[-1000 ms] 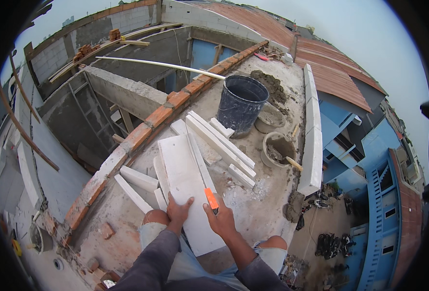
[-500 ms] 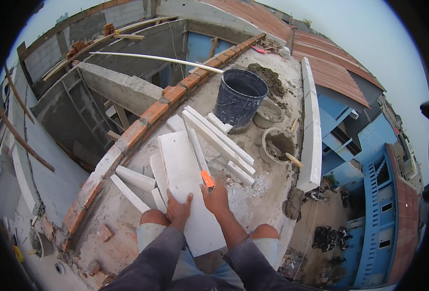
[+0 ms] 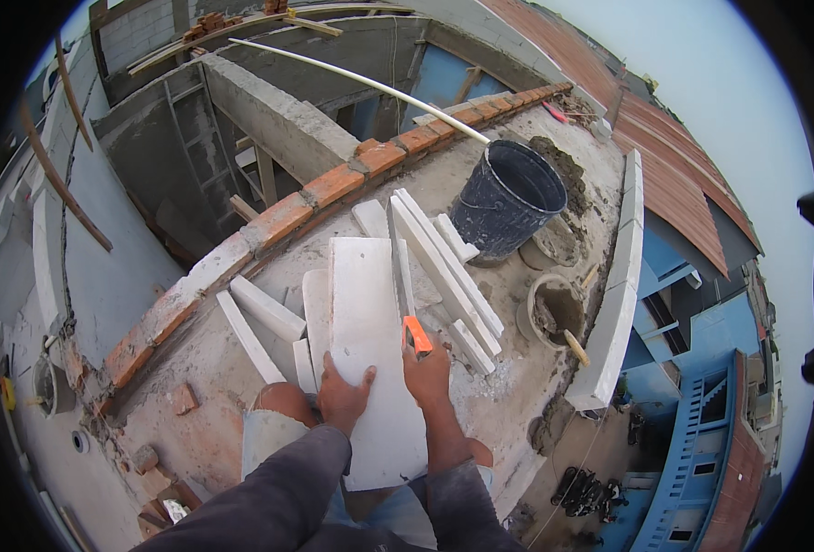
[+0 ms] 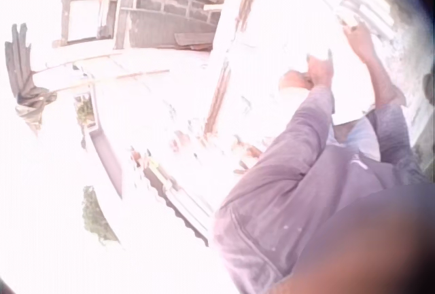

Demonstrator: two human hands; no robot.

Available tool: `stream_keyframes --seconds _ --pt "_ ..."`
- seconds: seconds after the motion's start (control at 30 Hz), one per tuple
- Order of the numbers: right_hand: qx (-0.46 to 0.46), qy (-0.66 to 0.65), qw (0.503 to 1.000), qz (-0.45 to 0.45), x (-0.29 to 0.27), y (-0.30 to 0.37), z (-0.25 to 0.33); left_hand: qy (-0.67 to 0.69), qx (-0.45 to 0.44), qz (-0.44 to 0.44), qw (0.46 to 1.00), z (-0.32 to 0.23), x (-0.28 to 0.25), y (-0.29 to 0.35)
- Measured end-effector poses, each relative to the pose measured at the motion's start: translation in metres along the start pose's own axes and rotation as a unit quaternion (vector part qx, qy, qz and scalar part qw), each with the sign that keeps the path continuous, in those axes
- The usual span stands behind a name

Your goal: The person applies mortar to a white rectangular tile using a trowel, places it on a ledge, and taps it into position with a wooden stick. They then pick up another tile and cut it with a hand saw.

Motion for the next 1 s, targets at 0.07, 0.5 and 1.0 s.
stream_keyframes --seconds 0.07,0.5,1.0 --pt "-0.027 -0.021 0.999 0.025 -0.016 0.09 -0.015 -0.005 -0.014 0.006 1.0 0.001 0.002 -0.003" --pt "-0.047 -0.032 0.998 0.009 -0.02 0.07 -0.004 0.025 0.011 0.009 1.0 0.005 0.01 -0.005" --pt "-0.102 -0.07 0.992 -0.003 -0.033 0.114 -0.03 0.025 0.006 0.029 0.999 0.005 0.005 -0.004"
Point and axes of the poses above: each hand's wrist, its own y-axis away from the middle knuckle, its own x-axis out of the palm, z = x × y, the point moved 7 cm from there along -y, towards the middle knuckle, and after that the axes turned 7 degrees about z, right-handed, at the moved point
